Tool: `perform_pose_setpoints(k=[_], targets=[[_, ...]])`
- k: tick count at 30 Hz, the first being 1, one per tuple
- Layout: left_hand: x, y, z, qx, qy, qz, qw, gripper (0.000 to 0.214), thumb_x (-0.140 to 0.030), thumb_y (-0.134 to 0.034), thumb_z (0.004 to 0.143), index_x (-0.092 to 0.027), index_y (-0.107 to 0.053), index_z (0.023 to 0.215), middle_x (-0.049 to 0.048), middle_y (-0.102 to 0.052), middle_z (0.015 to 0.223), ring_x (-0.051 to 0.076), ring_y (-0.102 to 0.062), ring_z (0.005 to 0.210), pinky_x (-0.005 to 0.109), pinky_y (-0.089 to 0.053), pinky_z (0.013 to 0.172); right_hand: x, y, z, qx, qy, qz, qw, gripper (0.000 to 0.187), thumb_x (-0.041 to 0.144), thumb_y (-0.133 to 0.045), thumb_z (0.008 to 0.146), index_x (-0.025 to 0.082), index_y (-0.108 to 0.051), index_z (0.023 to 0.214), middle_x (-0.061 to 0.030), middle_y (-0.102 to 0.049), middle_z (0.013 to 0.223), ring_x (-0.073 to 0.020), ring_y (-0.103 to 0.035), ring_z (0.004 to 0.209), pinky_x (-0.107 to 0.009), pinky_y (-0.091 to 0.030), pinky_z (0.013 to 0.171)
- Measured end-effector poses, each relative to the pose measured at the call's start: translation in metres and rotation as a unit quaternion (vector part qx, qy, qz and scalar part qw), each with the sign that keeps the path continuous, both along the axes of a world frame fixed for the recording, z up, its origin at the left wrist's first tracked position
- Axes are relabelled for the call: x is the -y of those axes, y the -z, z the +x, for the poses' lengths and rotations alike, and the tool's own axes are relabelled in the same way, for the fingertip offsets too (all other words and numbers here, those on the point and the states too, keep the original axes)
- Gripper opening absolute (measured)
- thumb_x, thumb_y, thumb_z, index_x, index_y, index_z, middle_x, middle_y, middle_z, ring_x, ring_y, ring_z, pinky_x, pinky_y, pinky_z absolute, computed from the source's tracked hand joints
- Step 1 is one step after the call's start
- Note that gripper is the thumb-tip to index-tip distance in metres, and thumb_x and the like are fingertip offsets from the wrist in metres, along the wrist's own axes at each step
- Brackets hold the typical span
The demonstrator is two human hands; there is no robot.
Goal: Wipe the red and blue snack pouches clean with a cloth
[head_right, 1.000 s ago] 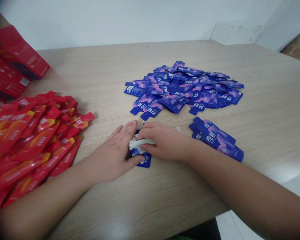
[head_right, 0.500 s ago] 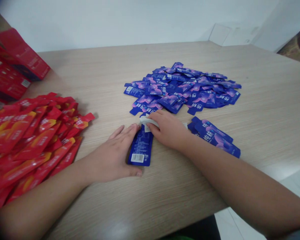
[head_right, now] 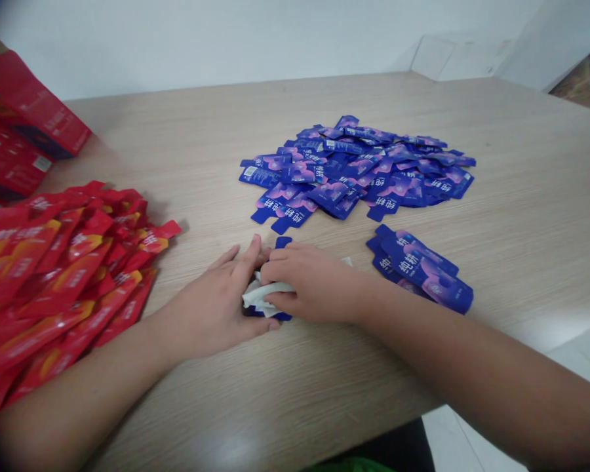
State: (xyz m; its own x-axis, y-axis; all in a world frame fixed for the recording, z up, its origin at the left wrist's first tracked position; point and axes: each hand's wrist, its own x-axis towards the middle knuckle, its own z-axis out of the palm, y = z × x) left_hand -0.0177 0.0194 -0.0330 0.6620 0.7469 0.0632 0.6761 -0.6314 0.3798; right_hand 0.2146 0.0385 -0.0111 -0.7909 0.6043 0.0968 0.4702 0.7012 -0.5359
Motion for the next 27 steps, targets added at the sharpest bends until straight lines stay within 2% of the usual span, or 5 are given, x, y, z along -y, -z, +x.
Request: perform_pose_setpoints(k=[11,15,17,22,27], targets=[[-0.001,-0.006,0.002,-0.011,-0.012,-0.004,1.0,0.13,-0.063,-0.079,0.085,-0.004,-0.002,0.172,0.028,-0.056,0.159,0.04,-0.054,0.15,0.061,-0.032,0.131,-0.019,0.014,0.011,0.09,0.175,0.124,0.973,0.013,0.027,-0.054,0.106,0.02,-0.065,0.104,-0.0113,-0.069,0.107,-0.0289,-0.064,0.101,-0.041,-0.049,0.089],[-0.001,-0.007,0.001,-0.045,0.041,0.014,0.998,0.08,-0.054,-0.058,0.103,-0.012,-0.038,0.168,0.0209,-0.044,0.17,0.042,-0.04,0.16,0.068,-0.027,0.131,-0.027,0.021,0.019,0.077,0.242,0.146,0.956,0.019,0.031,-0.053,0.106,0.018,-0.065,0.112,-0.0155,-0.071,0.113,-0.033,-0.065,0.109,-0.047,-0.051,0.096],[-0.002,-0.007,-0.001,-0.045,0.043,0.018,0.998,0.057,-0.045,-0.044,0.111,-0.018,-0.053,0.16,0.0137,-0.049,0.168,0.039,-0.04,0.16,0.068,-0.03,0.13,-0.03,0.024,0.023,0.054,0.258,0.131,0.956,0.021,0.031,-0.054,0.106,0.017,-0.065,0.118,-0.0164,-0.071,0.12,-0.0334,-0.066,0.114,-0.048,-0.052,0.099],[-0.009,-0.001,-0.01,0.107,-0.012,0.04,0.993,0.05,-0.035,-0.033,0.115,-0.021,-0.066,0.149,0.0058,-0.067,0.154,0.027,-0.054,0.152,0.054,-0.041,0.13,-0.039,0.027,0.029,-0.001,0.273,0.131,0.953,0.024,0.028,-0.062,0.101,0.019,-0.067,0.122,-0.0142,-0.074,0.124,-0.0326,-0.067,0.118,-0.05,-0.051,0.106],[-0.009,-0.002,-0.016,0.235,-0.142,0.096,0.957,0.048,-0.04,-0.036,0.115,-0.019,-0.075,0.136,0.0062,-0.076,0.14,0.028,-0.066,0.139,0.052,-0.048,0.125,-0.042,0.019,0.031,-0.025,0.256,0.126,0.958,0.021,0.026,-0.063,0.099,0.02,-0.072,0.117,-0.0135,-0.076,0.121,-0.0323,-0.067,0.119,-0.052,-0.049,0.109]])
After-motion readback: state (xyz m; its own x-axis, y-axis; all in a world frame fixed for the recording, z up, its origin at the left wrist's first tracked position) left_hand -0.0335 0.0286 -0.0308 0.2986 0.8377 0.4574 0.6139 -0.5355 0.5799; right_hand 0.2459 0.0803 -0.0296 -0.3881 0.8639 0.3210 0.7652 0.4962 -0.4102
